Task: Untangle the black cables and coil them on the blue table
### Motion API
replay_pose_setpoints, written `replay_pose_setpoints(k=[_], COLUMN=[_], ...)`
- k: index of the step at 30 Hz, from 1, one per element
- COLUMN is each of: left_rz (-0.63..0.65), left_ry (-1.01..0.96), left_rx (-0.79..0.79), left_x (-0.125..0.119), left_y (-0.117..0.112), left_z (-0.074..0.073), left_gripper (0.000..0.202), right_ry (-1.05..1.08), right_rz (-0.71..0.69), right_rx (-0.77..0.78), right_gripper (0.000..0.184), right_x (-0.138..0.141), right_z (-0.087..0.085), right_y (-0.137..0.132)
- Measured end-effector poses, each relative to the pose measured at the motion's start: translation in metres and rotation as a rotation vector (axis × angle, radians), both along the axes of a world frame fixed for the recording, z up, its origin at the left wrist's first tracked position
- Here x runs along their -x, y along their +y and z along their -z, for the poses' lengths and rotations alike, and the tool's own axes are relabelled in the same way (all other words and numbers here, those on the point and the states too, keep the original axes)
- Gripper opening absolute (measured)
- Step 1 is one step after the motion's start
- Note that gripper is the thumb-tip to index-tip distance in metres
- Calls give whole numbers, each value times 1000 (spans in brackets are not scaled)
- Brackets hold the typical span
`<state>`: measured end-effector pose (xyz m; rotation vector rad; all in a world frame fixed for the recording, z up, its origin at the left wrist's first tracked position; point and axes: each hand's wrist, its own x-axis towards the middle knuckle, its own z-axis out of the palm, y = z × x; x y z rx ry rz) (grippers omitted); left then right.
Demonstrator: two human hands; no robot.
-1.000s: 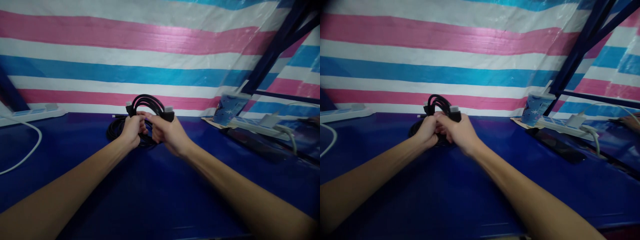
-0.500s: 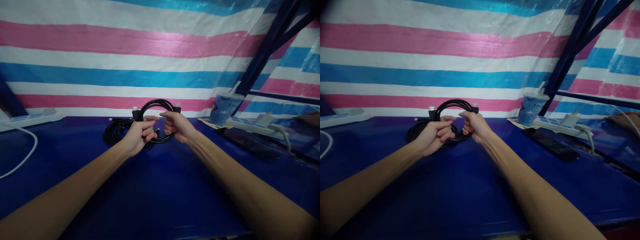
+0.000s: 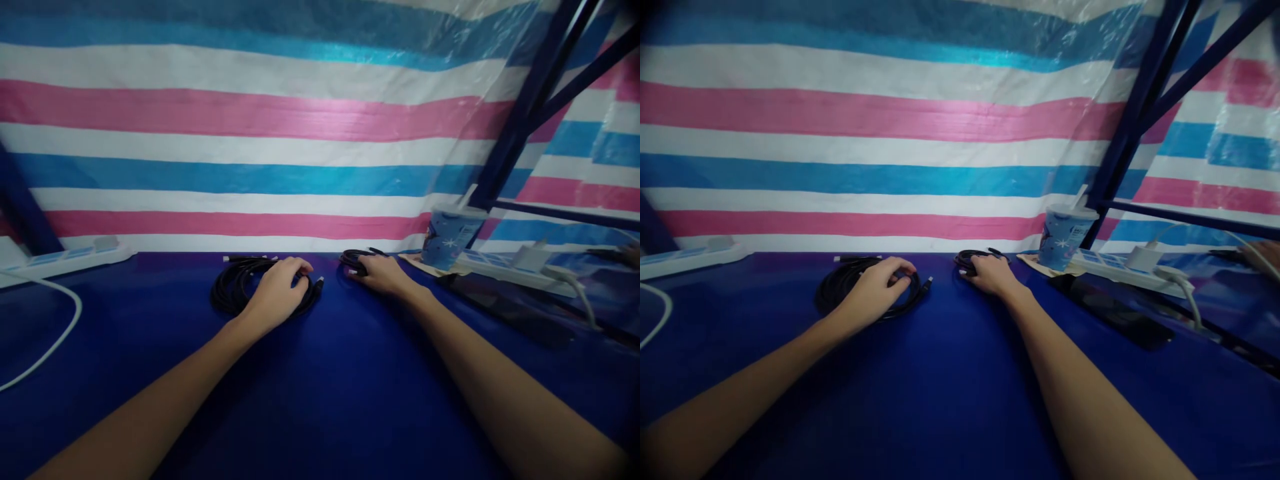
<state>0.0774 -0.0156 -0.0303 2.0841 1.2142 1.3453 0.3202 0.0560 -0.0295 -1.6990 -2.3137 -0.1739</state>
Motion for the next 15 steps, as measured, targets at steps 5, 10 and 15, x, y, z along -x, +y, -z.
replay_pose_setpoints(k=[5, 10, 15], left_rz=[-24, -79, -91], left_ry=[280, 653, 754], left_rx=[-3, -27, 4], left_x=[5, 6, 8], left_y=[2, -2, -5], left_z=[2, -5, -11], left_gripper=[16, 27, 31], right_ry=[31, 151, 81], right_rz=[-53, 150, 113], right_rx=[145, 28, 110], right_gripper=[87, 64, 60], right_x=[-6, -14, -4], right_z=[-20, -16, 6], right_y=[-7, 0, 7])
